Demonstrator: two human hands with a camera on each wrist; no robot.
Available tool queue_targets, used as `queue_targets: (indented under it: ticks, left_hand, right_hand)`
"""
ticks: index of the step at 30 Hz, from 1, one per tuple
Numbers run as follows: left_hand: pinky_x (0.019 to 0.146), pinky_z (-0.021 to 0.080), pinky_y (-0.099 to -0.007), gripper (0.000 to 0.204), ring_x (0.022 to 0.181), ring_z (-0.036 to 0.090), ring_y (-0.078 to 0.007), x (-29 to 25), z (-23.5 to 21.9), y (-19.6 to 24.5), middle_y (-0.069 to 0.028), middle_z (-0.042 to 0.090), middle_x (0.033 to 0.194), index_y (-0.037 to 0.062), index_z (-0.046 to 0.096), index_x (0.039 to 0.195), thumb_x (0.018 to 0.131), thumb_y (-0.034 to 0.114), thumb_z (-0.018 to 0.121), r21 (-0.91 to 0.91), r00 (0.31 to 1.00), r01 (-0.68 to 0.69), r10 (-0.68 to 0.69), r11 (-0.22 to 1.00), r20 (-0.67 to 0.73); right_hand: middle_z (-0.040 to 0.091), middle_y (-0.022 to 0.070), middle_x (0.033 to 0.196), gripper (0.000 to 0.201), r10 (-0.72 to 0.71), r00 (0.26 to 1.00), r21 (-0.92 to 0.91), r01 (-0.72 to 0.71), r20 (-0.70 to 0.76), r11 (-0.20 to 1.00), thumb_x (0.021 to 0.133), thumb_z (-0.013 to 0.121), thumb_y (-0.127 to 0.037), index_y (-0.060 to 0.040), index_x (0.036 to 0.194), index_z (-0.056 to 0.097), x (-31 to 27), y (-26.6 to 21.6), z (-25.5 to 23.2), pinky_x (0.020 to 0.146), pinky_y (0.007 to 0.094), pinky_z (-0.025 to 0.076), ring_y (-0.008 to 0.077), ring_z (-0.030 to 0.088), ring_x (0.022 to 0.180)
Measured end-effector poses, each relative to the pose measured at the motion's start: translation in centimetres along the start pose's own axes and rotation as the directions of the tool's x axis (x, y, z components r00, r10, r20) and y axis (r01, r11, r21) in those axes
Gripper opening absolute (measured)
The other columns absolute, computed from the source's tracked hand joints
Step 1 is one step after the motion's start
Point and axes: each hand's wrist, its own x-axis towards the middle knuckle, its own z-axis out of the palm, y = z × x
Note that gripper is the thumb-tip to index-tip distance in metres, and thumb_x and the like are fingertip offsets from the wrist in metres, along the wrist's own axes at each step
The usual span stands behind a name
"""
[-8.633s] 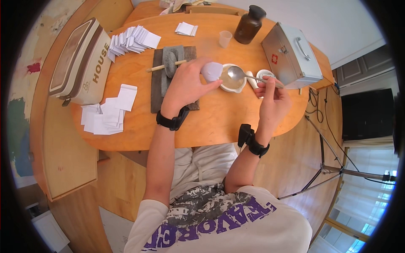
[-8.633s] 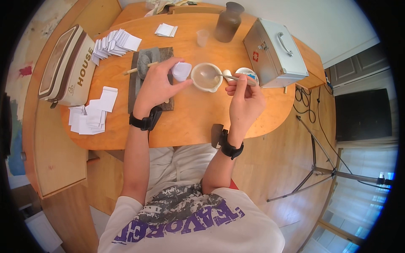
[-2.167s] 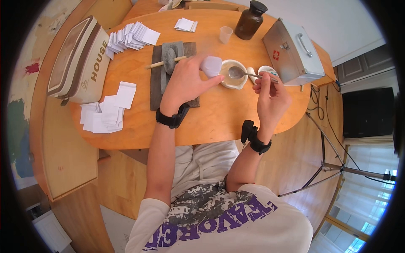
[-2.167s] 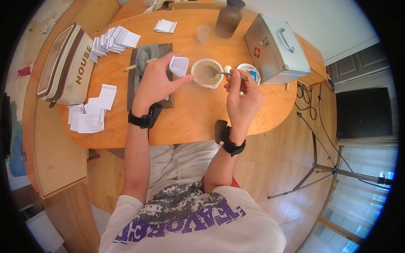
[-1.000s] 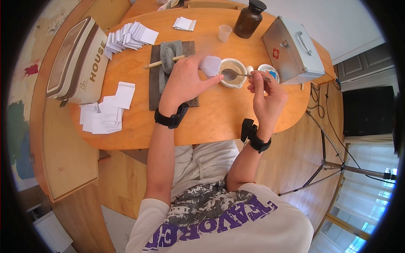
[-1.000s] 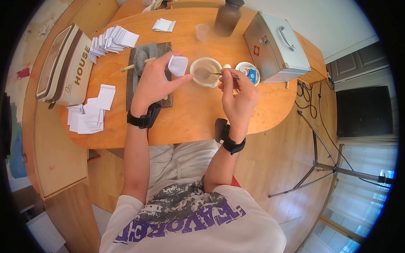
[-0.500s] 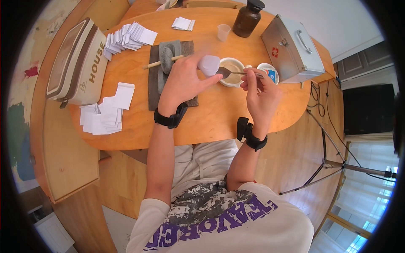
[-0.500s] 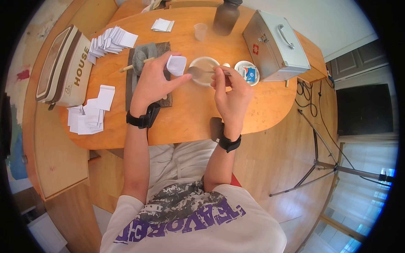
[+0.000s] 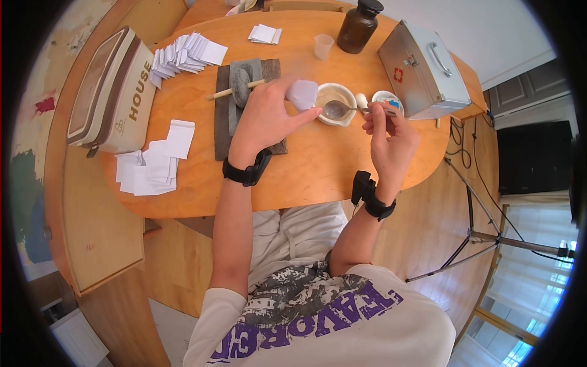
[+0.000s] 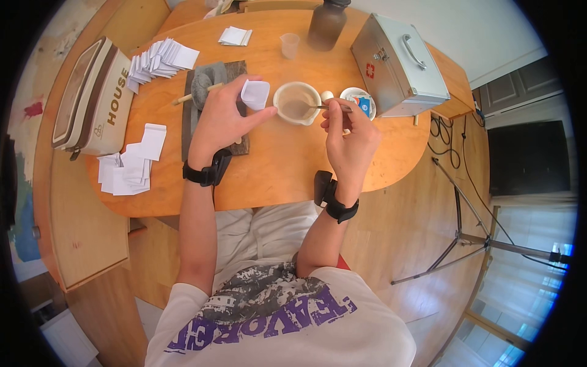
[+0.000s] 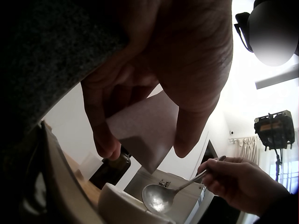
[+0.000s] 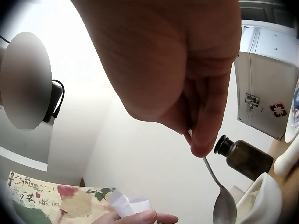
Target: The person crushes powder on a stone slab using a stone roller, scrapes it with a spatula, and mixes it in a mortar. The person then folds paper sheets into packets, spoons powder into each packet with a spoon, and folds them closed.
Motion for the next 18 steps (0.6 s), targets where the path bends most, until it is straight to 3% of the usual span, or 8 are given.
queue_targets:
  ticks: [2,9,18]
  left_hand:
    - [0.079,0.060,-0.0355,0.059,0.087,0.077,-0.0218,-0.04,0.01,0.00,-0.0139,0.084,0.102,-0.0019,0.075,0.132,0.088,0.031,0.097,0.003,1.000,0.000,0.000,1.000,-0.001]
    - [0.079,0.060,-0.0358,0.059,0.086,0.077,-0.0222,-0.02,0.00,0.02,-0.0136,0.084,0.102,-0.0019,0.075,0.132,0.088,0.031,0.097,-0.003,1.000,-0.005,0.005,1.000,-0.001]
    - [0.080,0.060,-0.0363,0.058,0.087,0.078,-0.0235,0.03,-0.08,0.03,-0.0146,0.084,0.103,-0.0023,0.075,0.131,0.088,0.030,0.097,0.007,1.000,0.002,-0.002,1.000,0.007]
  right_hand:
    - [0.084,0.0099,0.089,0.017,-0.013,0.999,-0.074,0.009,-0.051,0.997,0.112,0.074,-0.011,0.0036,0.113,0.082,0.04,0.26,0.25,0.068,0.0286,0.063,0.0146,0.081,0.073]
    - [0.085,0.0105,0.092,0.014,-0.018,0.997,-0.065,0.013,-0.078,0.998,0.111,0.074,-0.009,0.0026,0.113,0.081,0.15,0.44,0.13,0.067,0.0289,0.063,0.0152,0.082,0.075]
    - [0.085,0.0105,0.090,0.016,-0.005,1.000,-0.123,0.005,0.004,0.992,0.112,0.074,-0.012,0.0028,0.113,0.081,0.09,0.43,0.22,0.069,0.0296,0.063,0.0153,0.081,0.074]
